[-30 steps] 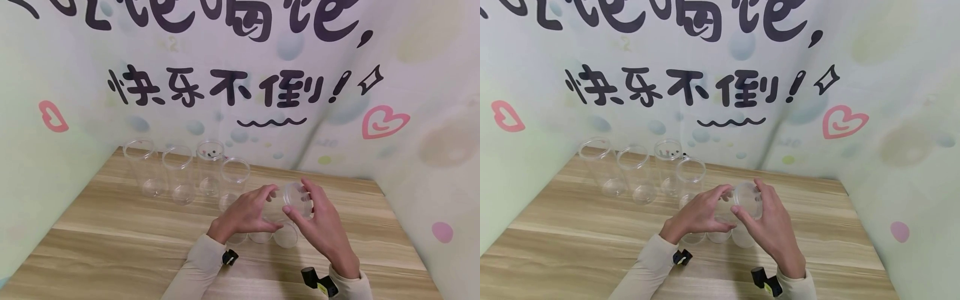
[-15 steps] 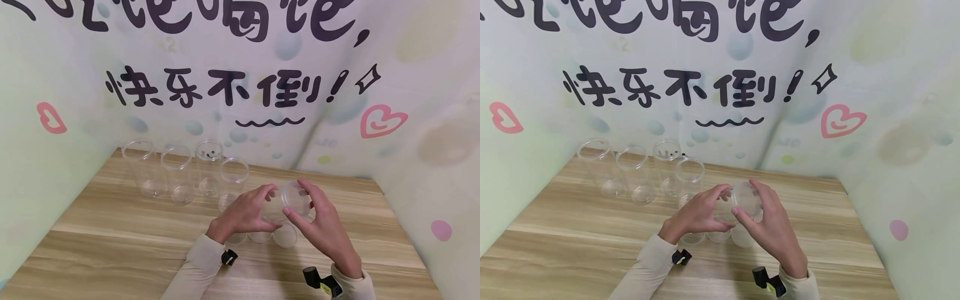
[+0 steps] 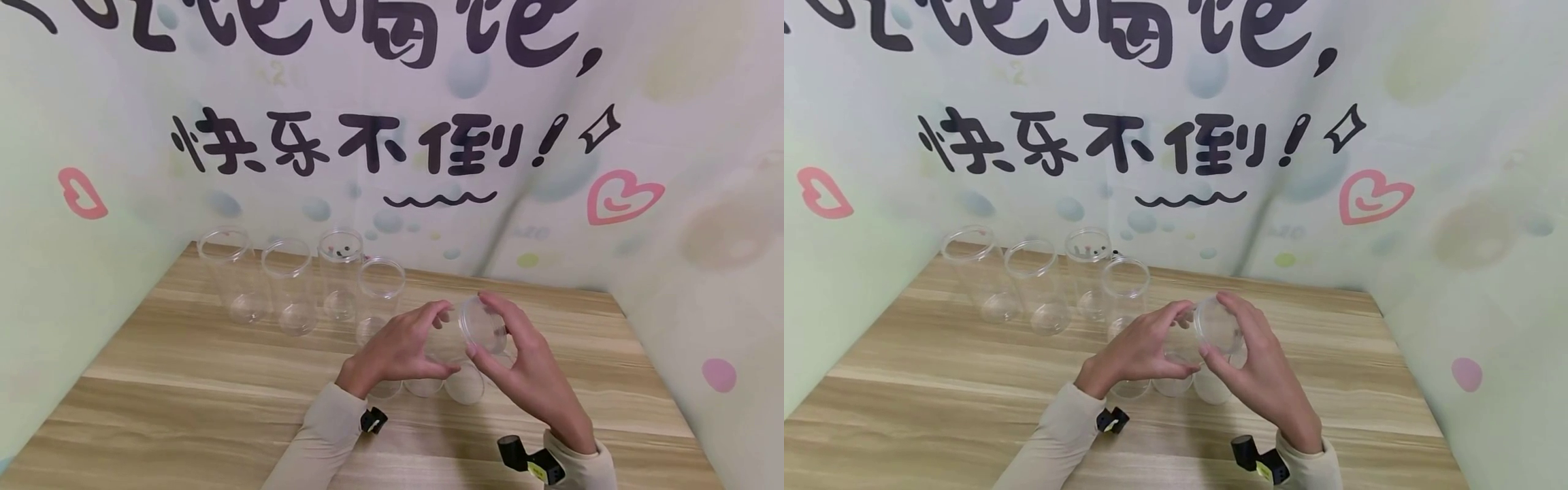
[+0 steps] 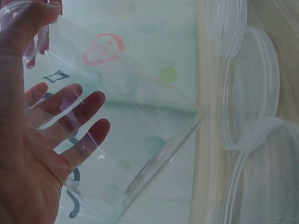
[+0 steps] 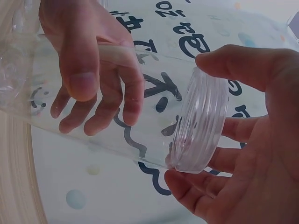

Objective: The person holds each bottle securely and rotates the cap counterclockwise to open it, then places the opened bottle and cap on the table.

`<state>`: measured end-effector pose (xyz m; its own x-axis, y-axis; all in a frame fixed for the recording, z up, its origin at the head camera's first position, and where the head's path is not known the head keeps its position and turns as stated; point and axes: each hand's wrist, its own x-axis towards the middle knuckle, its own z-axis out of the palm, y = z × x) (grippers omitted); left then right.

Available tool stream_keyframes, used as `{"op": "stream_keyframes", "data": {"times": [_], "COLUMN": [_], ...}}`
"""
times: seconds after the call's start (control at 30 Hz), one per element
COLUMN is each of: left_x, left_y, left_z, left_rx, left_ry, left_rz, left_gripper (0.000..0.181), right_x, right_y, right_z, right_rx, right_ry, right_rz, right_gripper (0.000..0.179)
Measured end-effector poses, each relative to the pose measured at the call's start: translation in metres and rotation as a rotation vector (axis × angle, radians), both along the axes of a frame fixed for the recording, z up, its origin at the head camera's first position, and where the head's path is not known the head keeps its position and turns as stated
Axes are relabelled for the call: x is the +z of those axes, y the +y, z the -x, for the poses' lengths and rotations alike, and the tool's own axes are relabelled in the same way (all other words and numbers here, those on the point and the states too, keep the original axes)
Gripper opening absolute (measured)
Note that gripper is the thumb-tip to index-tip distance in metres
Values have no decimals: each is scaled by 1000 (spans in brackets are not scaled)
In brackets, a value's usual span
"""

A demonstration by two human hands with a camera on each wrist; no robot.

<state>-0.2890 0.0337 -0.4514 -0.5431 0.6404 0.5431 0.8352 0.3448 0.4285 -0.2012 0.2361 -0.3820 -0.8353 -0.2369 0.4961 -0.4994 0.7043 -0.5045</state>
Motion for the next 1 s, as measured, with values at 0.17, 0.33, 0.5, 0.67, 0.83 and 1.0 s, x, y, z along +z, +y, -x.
{"op": "stream_keyframes", "data": {"times": [0.17, 0.33, 0.5, 0.67, 0.83, 1.0], "left_x": [1, 1, 1, 1, 1, 1], "left_y": [0, 0, -1, -1, -1, -1], "left_z": [0, 0, 0, 0, 0, -1], "left_rx": [-9, -9, -5, -8, -12, -9], "left_ry": [3, -1, -8, -23, -20, -12], "left_rz": [-2, 15, 29, 32, 32, 48], "left_gripper": [87, 87, 87, 87, 86, 85], "right_x": [1, 1, 0, -1, -2, -4], "right_y": [0, 0, 0, -1, -3, -6], "right_z": [0, 0, 1, 1, 2, 2], "right_rx": [34, 70, 68, 6, -73, -176], "right_ry": [26, 40, 22, -17, 21, 45], "right_rz": [15, 32, 29, 25, 25, 5], "right_gripper": [71, 73, 75, 74, 69, 61]}}
